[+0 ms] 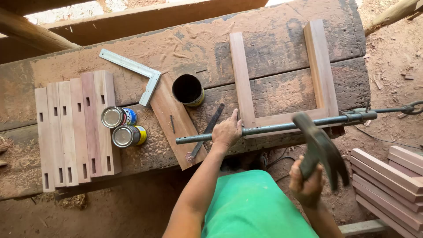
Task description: The person assembles a wooden frame by hammering nails into the joints of three wooden pieces. They use a metal bar clamp to hold the frame in place while hammering, then remove the clamp and continue hammering additional nails to secure the joints.
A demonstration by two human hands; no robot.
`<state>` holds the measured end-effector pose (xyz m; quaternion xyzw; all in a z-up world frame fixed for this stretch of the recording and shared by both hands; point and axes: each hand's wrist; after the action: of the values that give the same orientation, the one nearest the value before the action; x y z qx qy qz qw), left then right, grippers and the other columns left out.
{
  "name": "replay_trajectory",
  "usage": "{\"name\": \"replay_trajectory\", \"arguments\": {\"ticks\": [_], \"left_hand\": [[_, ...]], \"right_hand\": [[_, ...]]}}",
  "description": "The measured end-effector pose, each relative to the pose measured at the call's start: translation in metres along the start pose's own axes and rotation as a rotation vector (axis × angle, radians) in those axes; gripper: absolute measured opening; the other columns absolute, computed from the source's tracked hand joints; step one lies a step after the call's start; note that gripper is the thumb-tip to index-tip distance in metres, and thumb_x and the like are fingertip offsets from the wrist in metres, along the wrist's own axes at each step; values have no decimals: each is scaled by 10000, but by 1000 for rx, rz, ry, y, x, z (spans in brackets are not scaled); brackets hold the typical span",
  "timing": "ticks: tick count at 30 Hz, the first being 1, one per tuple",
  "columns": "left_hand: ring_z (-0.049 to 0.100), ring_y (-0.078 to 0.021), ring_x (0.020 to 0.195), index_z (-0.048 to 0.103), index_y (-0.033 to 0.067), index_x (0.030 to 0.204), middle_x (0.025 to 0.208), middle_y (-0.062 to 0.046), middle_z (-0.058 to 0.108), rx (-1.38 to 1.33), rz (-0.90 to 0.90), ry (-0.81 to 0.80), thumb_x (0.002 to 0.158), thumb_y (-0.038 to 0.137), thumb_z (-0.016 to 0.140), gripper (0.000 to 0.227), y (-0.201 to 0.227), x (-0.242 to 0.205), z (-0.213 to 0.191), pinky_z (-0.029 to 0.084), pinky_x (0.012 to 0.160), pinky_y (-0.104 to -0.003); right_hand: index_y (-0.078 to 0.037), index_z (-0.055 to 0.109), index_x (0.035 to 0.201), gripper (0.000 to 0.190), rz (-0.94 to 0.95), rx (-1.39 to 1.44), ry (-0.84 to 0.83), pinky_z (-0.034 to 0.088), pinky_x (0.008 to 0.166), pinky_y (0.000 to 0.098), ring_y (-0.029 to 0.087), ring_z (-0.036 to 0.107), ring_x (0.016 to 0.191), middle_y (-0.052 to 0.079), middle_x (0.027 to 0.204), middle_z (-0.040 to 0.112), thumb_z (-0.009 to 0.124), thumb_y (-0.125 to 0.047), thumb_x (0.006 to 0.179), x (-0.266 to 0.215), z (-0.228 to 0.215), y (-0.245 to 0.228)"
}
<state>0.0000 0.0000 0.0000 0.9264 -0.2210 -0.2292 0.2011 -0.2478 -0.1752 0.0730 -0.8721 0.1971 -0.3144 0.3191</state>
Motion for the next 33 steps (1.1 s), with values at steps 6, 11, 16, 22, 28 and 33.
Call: {"name": "replay_trajectory", "arguments": {"ticks": [6,11,16,22,28,33], "left_hand": [[718,-355,1055,367,231,1581,1075,-126,743,28,-8,-35,1023,498,290,623,6,-4,-11,528,864,-523],[710,-340,1077,369,233,1586,1096,-117,745,35,-12,-38,1016,494,291,633,4,-3,-6,531,875,-507],[711,-333,1072,368,232,1588,1087,-114,748,44,-16,-23,1019,490,297,629,2,-2,-4,534,872,-504],[709,-339,1077,369,224,1590,1088,-121,749,49,-5,-17,1015,490,291,638,2,-4,-5,530,875,-508],[732,-292,663,557,137,1475,825,-122,781,103,43,231,1000,417,451,561,9,-5,-12,549,559,-379],[703,-344,1093,369,225,1591,1106,-124,744,25,-1,-40,1017,493,293,637,2,-1,-7,527,880,-510]], "right_hand": [[-24,633,1117,393,227,-274,-380,522,614,655,520,681,734,284,737,671,712,-340,897,-26,53,12],[-88,660,1172,384,304,-247,-319,508,587,624,510,684,756,274,754,683,707,-367,911,-6,48,-5],[-50,751,979,200,-19,-126,-13,506,497,378,399,653,587,156,641,623,703,-232,910,-20,40,15],[-164,665,1150,372,486,-231,-503,534,641,637,504,705,789,272,769,715,669,-458,922,-17,65,19],[-12,443,1260,304,-33,191,-246,517,470,229,112,516,520,13,773,547,443,-50,958,-4,43,2],[-146,673,1048,291,322,-184,-381,489,499,578,479,683,637,216,643,671,720,-395,905,-7,69,10]]}}
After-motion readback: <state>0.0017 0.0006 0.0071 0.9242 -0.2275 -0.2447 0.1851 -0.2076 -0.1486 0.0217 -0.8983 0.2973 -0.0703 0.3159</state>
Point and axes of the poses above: each hand's wrist, its own x-axis towards the middle knuckle, its own z-axis out of the palm, y = z × x
